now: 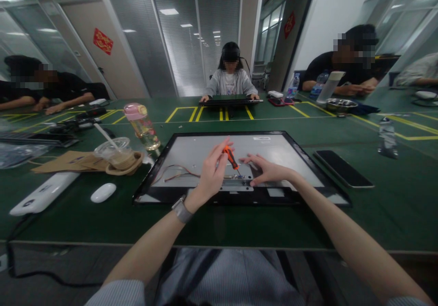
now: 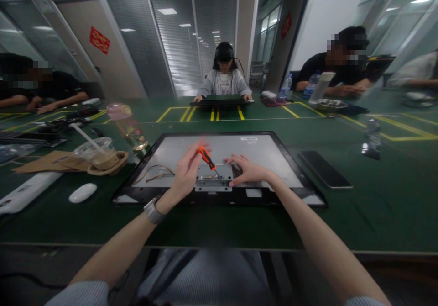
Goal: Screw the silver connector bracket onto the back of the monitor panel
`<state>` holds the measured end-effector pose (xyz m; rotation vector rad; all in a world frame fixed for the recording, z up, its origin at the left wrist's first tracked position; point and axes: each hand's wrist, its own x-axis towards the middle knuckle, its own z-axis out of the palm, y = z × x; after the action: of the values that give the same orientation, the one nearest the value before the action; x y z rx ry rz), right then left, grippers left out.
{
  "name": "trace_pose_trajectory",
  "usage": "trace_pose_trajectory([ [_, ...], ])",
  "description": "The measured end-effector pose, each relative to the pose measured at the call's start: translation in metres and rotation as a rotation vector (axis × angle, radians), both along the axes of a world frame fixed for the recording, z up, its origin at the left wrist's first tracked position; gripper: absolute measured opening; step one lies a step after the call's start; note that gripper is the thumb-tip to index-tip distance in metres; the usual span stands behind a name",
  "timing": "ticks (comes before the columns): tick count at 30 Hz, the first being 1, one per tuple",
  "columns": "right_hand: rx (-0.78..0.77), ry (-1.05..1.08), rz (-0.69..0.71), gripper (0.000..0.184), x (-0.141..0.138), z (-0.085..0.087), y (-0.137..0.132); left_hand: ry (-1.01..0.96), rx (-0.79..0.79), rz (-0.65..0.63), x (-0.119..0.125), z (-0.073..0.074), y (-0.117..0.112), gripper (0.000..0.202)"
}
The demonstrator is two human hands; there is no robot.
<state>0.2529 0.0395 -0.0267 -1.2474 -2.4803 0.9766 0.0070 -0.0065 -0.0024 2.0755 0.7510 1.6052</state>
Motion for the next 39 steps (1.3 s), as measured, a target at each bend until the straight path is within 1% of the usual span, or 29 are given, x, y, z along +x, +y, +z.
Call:
trace_pose_trajectory([
  [2, -0.004, 0.001, -0.001, 0.083, -0.0002, 0.0006, -0.0003, -0.035, -0.024, -0.006, -0.0004, -0.0018, 0.0027, 0.037],
  [6, -0.011, 0.01, -0.003, 0.084, -0.0006, 0.0017, -0.001, -0.066, -0.034, 0.066, -0.0027, -0.0025, 0.007, 0.03],
  [7, -0.015, 0.007, -0.008, 0.085, -0.0007, 0.0017, -0.0011, -0.067, -0.051, 0.057, -0.0035, -0.0024, 0.0078, 0.03],
  [10, -0.01, -0.002, -0.012, 0.087, -0.0009, 0.0012, -0.0008, -0.071, -0.122, -0.03, -0.0049, -0.0029, 0.0091, 0.038],
  [12, -0.001, -0.003, -0.006, 0.086, -0.0009, 0.0009, -0.0005, -0.062, -0.142, -0.071, -0.0046, -0.0036, 0.0089, 0.042],
  [13, 0.0, -0.001, -0.002, 0.085, -0.0008, 0.0009, -0.0004, -0.055, -0.135, -0.068, -0.0042, -0.0037, 0.0085, 0.042],
  [15, -0.003, 0.005, 0.003, 0.084, -0.0006, 0.0009, -0.0003, -0.032, -0.089, -0.02, -0.0037, -0.0026, 0.0072, 0.039],
  [18, -0.003, 0.013, 0.005, 0.084, 0.0, 0.0007, -0.0002, 0.009, 0.006, 0.06, -0.0045, 0.0014, 0.0052, 0.029],
  [20, -0.002, 0.013, 0.002, 0.083, 0.0002, 0.0002, 0.0, 0.031, 0.025, 0.079, -0.0059, 0.0037, 0.0042, 0.025],
  [22, 0.003, 0.015, 0.002, 0.083, 0.0, 0.0, 0.0001, 0.037, 0.013, 0.065, -0.0069, 0.0046, 0.0036, 0.028],
  [25, -0.002, 0.013, -0.006, 0.083, -0.0006, 0.001, -0.0005, 0.013, -0.001, -0.003, -0.0062, 0.0035, 0.0029, 0.036],
  [27, -0.019, 0.01, -0.015, 0.084, -0.0009, 0.0024, -0.0015, -0.01, 0.01, -0.018, -0.0049, 0.0026, 0.0026, 0.036],
  [31, -0.027, 0.007, -0.013, 0.085, -0.001, 0.005, -0.0034, -0.002, 0.069, 0.078, -0.0047, 0.0028, 0.0027, 0.026],
  [32, -0.025, 0.005, -0.011, 0.084, -0.0011, 0.0054, -0.0037, 0.01, 0.07, 0.08, -0.0055, 0.0031, 0.003, 0.025],
  [33, -0.024, 0.002, -0.012, 0.084, -0.0013, 0.0056, -0.0038, 0.021, 0.06, 0.062, -0.0063, 0.0033, 0.0034, 0.027],
  [36, -0.026, -0.003, -0.025, 0.085, -0.0019, 0.0053, -0.0034, 0.036, 0.013, -0.048, -0.0078, 0.0028, 0.005, 0.038],
  [37, -0.022, -0.003, -0.024, 0.085, -0.002, 0.0049, -0.003, 0.038, 0.009, -0.063, -0.0077, 0.0023, 0.0055, 0.041],
  [39, -0.008, 0.002, -0.009, 0.086, -0.002, 0.004, -0.0023, 0.044, 0.031, -0.027, -0.0067, 0.0018, 0.006, 0.041],
])
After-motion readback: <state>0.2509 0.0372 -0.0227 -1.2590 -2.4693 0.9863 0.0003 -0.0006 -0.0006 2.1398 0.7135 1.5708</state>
